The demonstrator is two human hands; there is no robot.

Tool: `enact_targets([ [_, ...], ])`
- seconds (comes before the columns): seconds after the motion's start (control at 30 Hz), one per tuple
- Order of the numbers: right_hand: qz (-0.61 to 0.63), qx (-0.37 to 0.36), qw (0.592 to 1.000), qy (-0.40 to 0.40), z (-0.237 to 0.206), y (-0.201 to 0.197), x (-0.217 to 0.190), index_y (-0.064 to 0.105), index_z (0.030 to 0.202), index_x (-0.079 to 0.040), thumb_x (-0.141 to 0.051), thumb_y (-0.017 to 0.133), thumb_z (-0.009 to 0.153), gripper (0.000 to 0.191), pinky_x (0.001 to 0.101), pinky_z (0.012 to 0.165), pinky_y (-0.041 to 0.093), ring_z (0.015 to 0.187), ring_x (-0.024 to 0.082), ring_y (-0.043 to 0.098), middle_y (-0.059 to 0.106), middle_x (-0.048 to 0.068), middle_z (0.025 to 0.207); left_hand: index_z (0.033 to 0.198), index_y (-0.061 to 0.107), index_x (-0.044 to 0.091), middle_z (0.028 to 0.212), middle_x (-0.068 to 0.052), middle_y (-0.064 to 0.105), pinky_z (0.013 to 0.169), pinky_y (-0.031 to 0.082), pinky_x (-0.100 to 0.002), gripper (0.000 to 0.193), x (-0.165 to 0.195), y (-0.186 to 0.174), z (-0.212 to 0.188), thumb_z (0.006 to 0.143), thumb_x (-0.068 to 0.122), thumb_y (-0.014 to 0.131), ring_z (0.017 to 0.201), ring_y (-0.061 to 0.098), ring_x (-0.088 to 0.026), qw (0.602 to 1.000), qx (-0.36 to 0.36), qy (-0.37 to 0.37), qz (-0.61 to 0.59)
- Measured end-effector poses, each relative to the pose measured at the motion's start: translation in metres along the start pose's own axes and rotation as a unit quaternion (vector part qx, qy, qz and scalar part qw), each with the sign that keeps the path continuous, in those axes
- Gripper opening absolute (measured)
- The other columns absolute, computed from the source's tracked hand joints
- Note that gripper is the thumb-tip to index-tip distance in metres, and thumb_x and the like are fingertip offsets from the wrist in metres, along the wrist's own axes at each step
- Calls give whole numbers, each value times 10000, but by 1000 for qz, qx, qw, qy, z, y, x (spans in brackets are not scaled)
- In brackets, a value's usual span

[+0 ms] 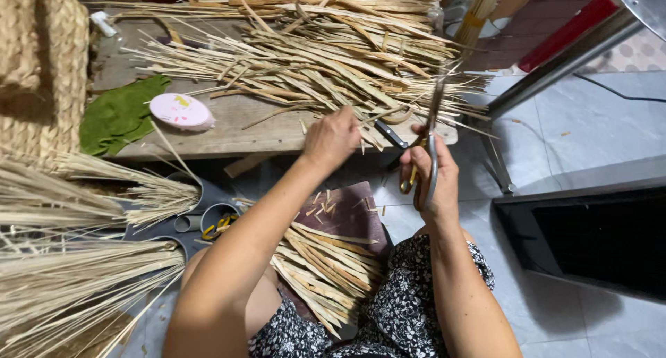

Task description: The person sits on the floor and uses scissors to trim and split long dried palm leaf strips, cutting off edges and thinning each strip by hand. Trimmed pieces are placed on a low wooden bench among large piles of similar strips.

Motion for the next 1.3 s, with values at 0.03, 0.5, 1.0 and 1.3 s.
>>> enact_targets([
  [0.03, 19, 12, 1000, 1, 0, -1, 1, 506, 1418, -44, -201, 667, 979, 493, 254, 528, 487, 692, 94, 602, 641, 30, 889, 911, 588, 78, 737, -126, 685, 575, 568, -471, 87, 17, -8, -5, 910, 135, 654, 631, 696, -321, 999, 7, -6, -45],
  [0.5, 38, 19, 998, -43, -27, 9, 1, 594, 1362, -39, -4, 766, 886, 507, 203, 540, 457, 676, 63, 580, 635, -7, 896, 1026, 614, 28, 905, -91, 725, 613, 590, -359, 271, 104, -66, -76, 852, 162, 772, 667, 731, -210, 960, -90, -97, -246],
  [1.0, -86, -98, 990, -54, -44, 33, 15, 547, 1438, -57, -115, 783, 892, 598, 224, 805, 497, 916, 74, 575, 627, 22, 1079, 1102, 630, 4, 851, -34, 696, 533, 559, -214, 171, 62, -74, -66, 970, 98, 685, 656, 675, -67, 840, -26, -218, -496],
  [1.3, -145, -106, 983, -21, -46, 38, 28, 542, 1434, -56, -175, 833, 837, 674, 221, 787, 506, 885, 65, 576, 619, -13, 1008, 1102, 624, -1, 836, -36, 675, 550, 551, -206, 159, 60, -74, -68, 986, 94, 677, 676, 661, -61, 830, -40, -203, -519],
])
Point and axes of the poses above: each hand's wrist, its own z-axis towards the middle knuckle, its own y-axis out of the palm, x = y × z, the point moved 4 cm from there along z, towards the middle knuckle
